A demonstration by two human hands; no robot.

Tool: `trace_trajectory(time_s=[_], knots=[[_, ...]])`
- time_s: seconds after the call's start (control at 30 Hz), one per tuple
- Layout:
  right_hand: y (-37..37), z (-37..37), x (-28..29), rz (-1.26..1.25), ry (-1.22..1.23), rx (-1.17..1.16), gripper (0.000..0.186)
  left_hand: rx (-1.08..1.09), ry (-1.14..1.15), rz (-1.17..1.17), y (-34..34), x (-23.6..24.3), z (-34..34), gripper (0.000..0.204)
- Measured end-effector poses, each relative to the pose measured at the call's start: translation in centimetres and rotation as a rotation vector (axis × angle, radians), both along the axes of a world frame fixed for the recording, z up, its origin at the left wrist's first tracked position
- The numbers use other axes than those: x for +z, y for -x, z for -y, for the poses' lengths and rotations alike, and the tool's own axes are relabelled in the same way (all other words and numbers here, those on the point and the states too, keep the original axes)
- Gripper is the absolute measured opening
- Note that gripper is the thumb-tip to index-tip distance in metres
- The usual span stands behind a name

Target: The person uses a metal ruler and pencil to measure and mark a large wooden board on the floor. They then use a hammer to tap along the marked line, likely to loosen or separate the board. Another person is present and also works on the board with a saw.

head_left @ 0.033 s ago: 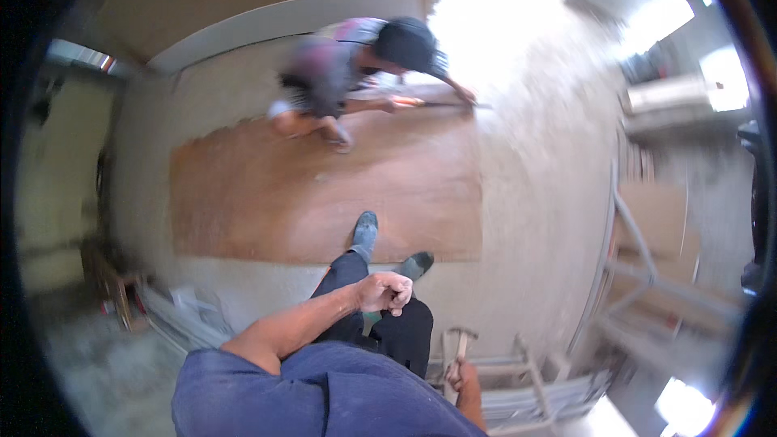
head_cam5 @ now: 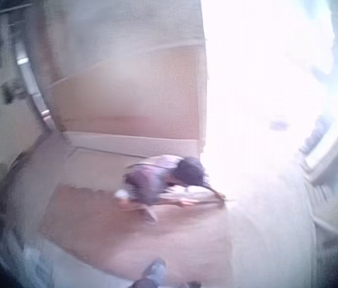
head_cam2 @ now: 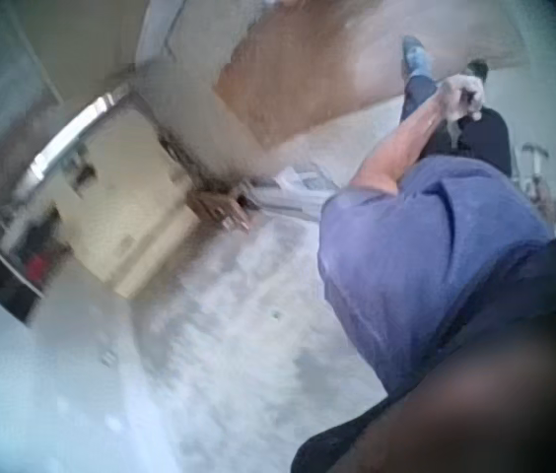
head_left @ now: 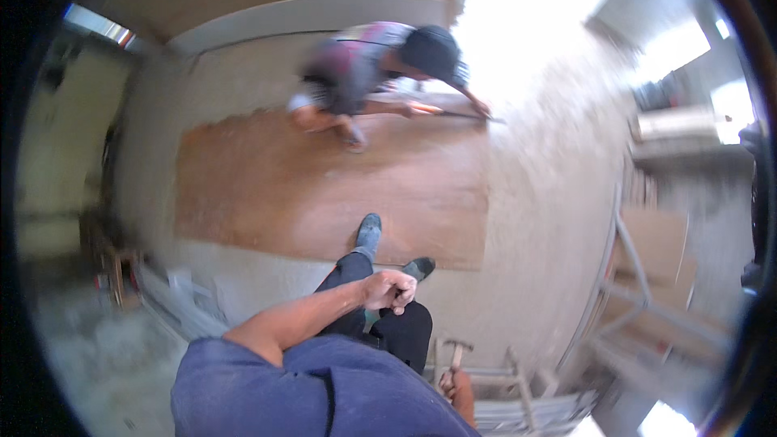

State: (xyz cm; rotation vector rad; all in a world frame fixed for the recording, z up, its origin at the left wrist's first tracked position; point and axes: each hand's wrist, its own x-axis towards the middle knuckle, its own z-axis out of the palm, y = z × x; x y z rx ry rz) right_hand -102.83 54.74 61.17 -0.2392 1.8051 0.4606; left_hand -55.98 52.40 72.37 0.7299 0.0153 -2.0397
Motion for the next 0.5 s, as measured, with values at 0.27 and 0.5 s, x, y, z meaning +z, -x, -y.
trace_trajectory(time_s=[0.27, 0.5], knots=[[-1.3, 9.7, -4.6, 0.081, 0.259, 1.151, 0.028, 0.074, -0.12, 0.187, -6.7, -3.4, 2.0, 0.032], [-8.4, 13.4, -4.3, 0.143, 0.53, 1.626, 0.033, 0.289, 0.104, 0.057, -10.8, -4.0, -4.2, 0.033]])
